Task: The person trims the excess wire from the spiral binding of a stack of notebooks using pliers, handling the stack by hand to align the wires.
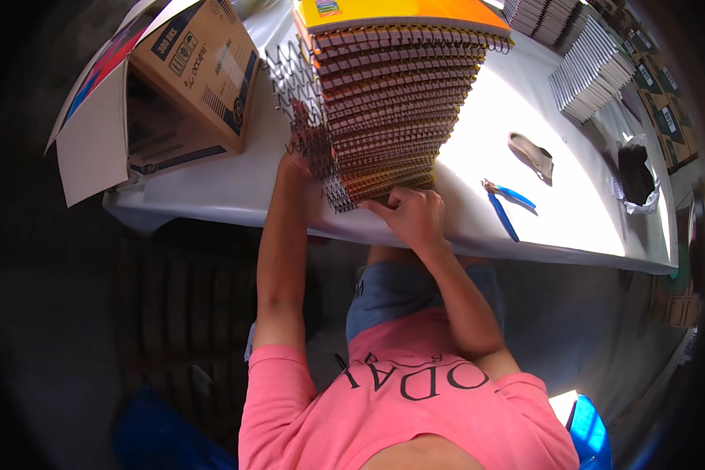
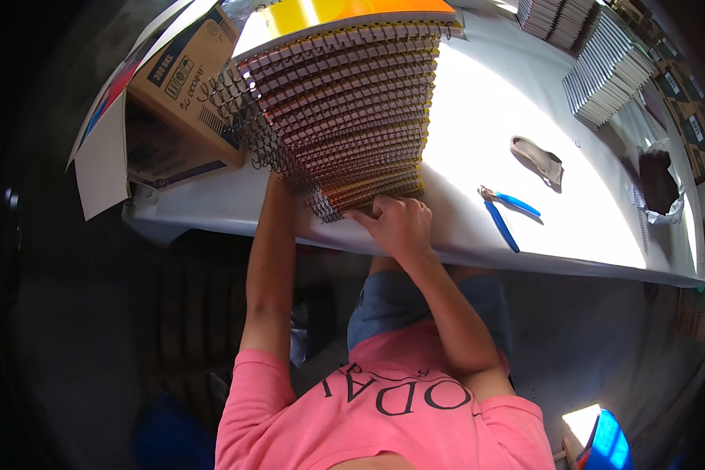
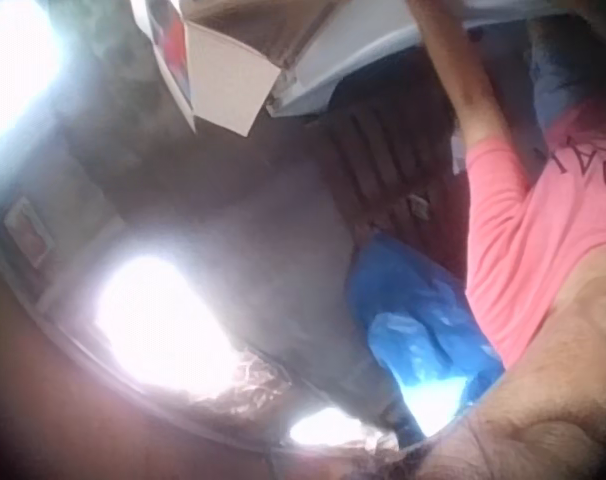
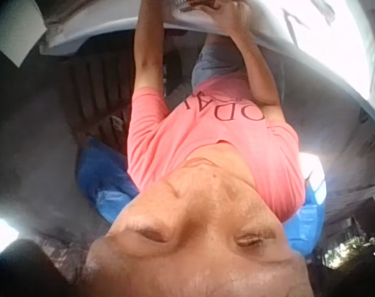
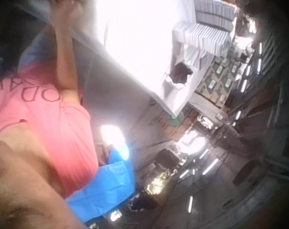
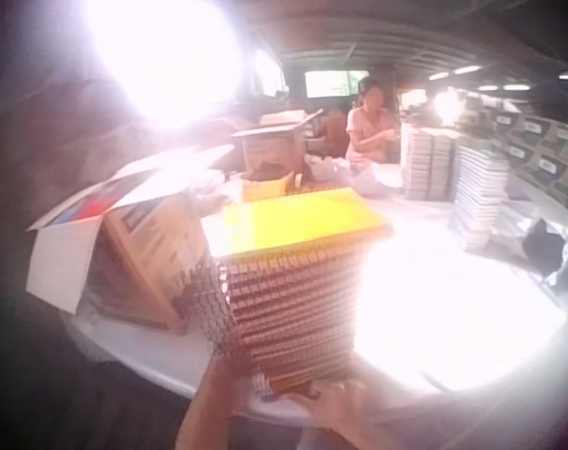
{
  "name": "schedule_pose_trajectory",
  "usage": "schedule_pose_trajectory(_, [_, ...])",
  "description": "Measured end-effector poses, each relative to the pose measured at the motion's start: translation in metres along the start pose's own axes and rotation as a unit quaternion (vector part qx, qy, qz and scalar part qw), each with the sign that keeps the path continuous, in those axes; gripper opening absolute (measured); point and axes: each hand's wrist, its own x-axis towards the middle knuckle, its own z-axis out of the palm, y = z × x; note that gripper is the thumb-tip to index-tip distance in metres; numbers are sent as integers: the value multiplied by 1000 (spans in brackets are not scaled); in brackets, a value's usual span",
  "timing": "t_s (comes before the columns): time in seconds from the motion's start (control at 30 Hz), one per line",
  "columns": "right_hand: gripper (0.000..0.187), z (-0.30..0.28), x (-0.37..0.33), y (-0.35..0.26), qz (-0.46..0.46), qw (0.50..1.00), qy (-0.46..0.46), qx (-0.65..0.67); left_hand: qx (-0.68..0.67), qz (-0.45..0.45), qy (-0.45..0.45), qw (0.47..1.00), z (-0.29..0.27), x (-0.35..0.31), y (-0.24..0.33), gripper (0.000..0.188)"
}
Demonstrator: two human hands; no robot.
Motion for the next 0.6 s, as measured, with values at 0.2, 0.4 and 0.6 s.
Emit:
schedule_pose_trajectory(0.2, [45,-74,15,20,-34,998,3,54,9,1,-14,1000,9,-12,-2,121])
schedule_pose_trajectory(0.4, [130,-47,10,42,-5,987,-106,118,-188,-116,-291,931,-16,-12,-6,123])
schedule_pose_trajectory(0.6, [138,-49,15,39,71,991,-89,73,124,9,41,991,41,-51,-3,125])
